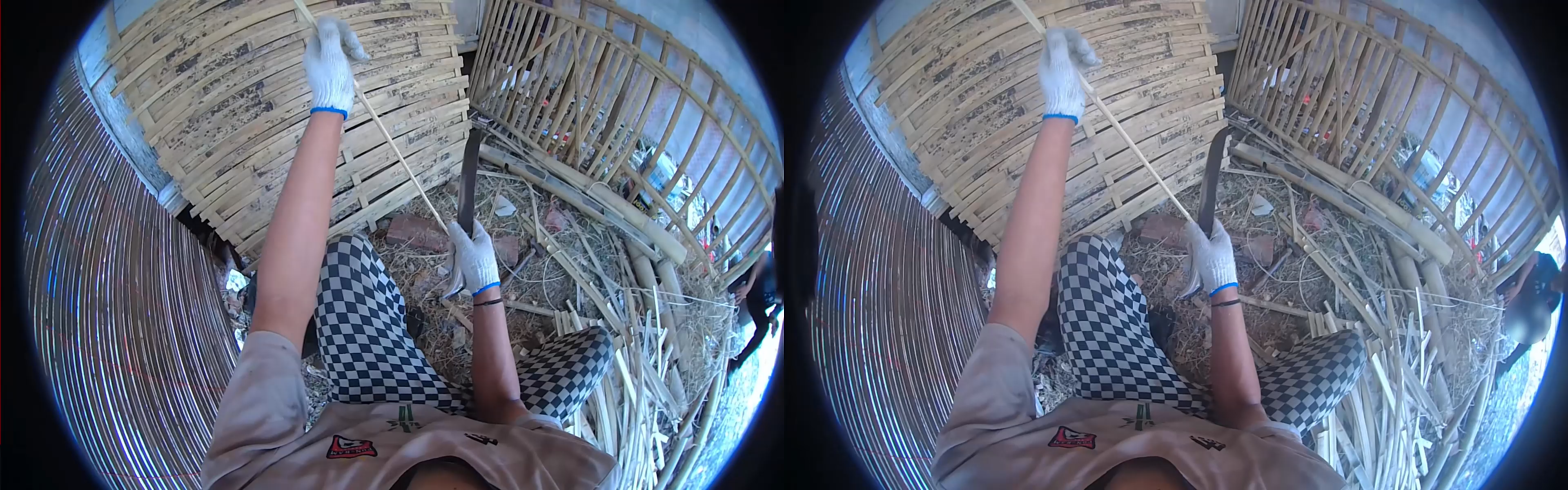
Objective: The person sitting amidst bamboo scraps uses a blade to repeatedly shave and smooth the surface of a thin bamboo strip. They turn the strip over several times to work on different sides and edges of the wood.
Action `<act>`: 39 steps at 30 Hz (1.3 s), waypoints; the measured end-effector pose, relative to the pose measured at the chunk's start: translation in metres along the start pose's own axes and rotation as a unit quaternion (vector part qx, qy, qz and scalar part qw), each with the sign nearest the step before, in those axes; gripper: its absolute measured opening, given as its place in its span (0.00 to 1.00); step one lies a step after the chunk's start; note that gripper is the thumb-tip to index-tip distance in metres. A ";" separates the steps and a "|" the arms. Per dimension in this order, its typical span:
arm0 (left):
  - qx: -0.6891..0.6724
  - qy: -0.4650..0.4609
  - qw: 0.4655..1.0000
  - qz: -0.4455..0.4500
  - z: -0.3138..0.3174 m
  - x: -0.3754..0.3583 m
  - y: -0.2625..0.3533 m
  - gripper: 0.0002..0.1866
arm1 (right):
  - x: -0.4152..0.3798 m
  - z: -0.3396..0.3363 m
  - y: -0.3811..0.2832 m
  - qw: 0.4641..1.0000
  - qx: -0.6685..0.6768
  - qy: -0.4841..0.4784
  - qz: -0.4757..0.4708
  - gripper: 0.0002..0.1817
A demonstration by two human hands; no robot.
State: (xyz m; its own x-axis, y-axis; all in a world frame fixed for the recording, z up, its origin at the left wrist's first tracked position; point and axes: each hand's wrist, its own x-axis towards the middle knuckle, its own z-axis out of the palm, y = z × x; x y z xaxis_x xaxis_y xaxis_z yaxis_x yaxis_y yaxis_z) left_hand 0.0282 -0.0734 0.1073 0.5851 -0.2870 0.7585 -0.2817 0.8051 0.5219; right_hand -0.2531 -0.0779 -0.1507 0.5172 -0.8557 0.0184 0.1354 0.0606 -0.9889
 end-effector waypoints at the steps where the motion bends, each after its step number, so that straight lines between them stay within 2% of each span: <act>1: 0.014 -0.002 1.000 0.014 0.006 0.008 0.002 0.25 | -0.001 0.001 -0.004 0.999 -0.035 -0.003 -0.028 0.12; 3: 0.046 -0.033 0.998 -0.007 0.014 0.025 0.009 0.23 | -0.012 0.006 -0.018 0.999 -0.028 -0.015 -0.012 0.12; 4: 0.058 -0.052 0.997 -0.012 0.018 0.033 0.015 0.24 | -0.006 0.011 -0.009 0.996 -0.048 0.001 -0.075 0.12; 5: 0.070 -0.071 0.995 -0.016 0.022 0.044 0.021 0.24 | -0.010 0.010 -0.012 0.999 -0.027 -0.019 -0.024 0.13; 6: -0.053 -0.072 0.995 -0.046 0.036 0.056 0.027 0.15 | -0.008 0.014 -0.009 0.996 -0.064 -0.006 -0.063 0.13; 9: -0.163 -0.172 0.960 -0.152 0.040 0.070 0.048 0.18 | -0.010 0.021 -0.011 0.969 -0.148 0.034 -0.193 0.13; 10: -0.134 -0.199 0.958 -0.159 0.041 0.070 0.049 0.19 | -0.011 0.023 -0.019 0.957 -0.179 0.048 -0.225 0.13; 11: -0.114 -0.169 0.968 -0.148 0.046 0.070 0.046 0.19 | -0.013 0.026 -0.027 0.942 -0.211 0.061 -0.254 0.14; 12: -0.094 -0.140 0.976 -0.138 0.055 0.067 0.042 0.19 | -0.017 0.030 -0.047 0.953 -0.207 0.056 -0.215 0.14; 13: -0.074 -0.112 0.983 -0.128 0.065 0.063 0.039 0.19 | -0.019 0.032 -0.065 0.943 -0.233 0.047 -0.232 0.13; 14: -0.038 -0.136 0.987 -0.078 0.073 0.058 0.036 0.21 | -0.017 0.033 -0.083 0.933 -0.259 0.040 -0.246 0.13; 17: 0.094 -0.110 0.989 0.032 0.099 0.039 0.045 0.22 | 0.001 0.036 -0.116 0.906 -0.315 0.044 -0.279 0.13; 21: 0.108 -0.031 0.993 0.047 0.122 0.023 0.049 0.22 | 0.025 0.042 -0.150 0.876 -0.361 0.073 -0.313 0.14; 24: 0.193 0.012 0.972 0.136 0.133 0.020 0.048 0.24 | 0.034 0.046 -0.160 0.857 -0.396 0.080 -0.320 0.13; 25: 0.203 0.017 0.969 0.141 0.133 0.020 0.048 0.25 | 0.037 0.046 -0.158 0.852 -0.411 0.083 -0.314 0.13; 28: 0.232 0.034 0.960 0.152 0.134 0.021 0.048 0.27 | 0.040 0.041 -0.157 0.843 -0.427 0.079 -0.317 0.12; 31: 0.114 -0.002 0.991 0.074 0.143 0.010 0.053 0.27 | 0.043 0.038 -0.164 0.861 -0.391 0.070 -0.317 0.12; 32: 0.173 0.005 0.982 0.072 0.143 0.009 0.057 0.27 | 0.045 0.038 -0.155 0.860 -0.394 0.074 -0.316 0.12; 36: 0.082 -0.011 0.996 -0.032 0.141 0.010 0.060 0.30 | 0.043 0.035 -0.153 0.846 -0.434 0.064 -0.302 0.12; 39: 0.209 0.034 0.960 0.182 0.138 0.021 0.044 0.32 | 0.041 0.040 -0.154 0.845 -0.441 0.079 -0.292 0.13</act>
State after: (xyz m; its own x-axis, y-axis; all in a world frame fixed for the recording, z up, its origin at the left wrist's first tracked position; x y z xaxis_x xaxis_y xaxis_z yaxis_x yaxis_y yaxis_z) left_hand -0.0775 -0.1156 0.1999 0.4347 0.0197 0.9004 -0.7493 0.5626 0.3494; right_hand -0.2186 -0.1021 0.0084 0.4517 -0.6691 0.5901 -0.3893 -0.7430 -0.5445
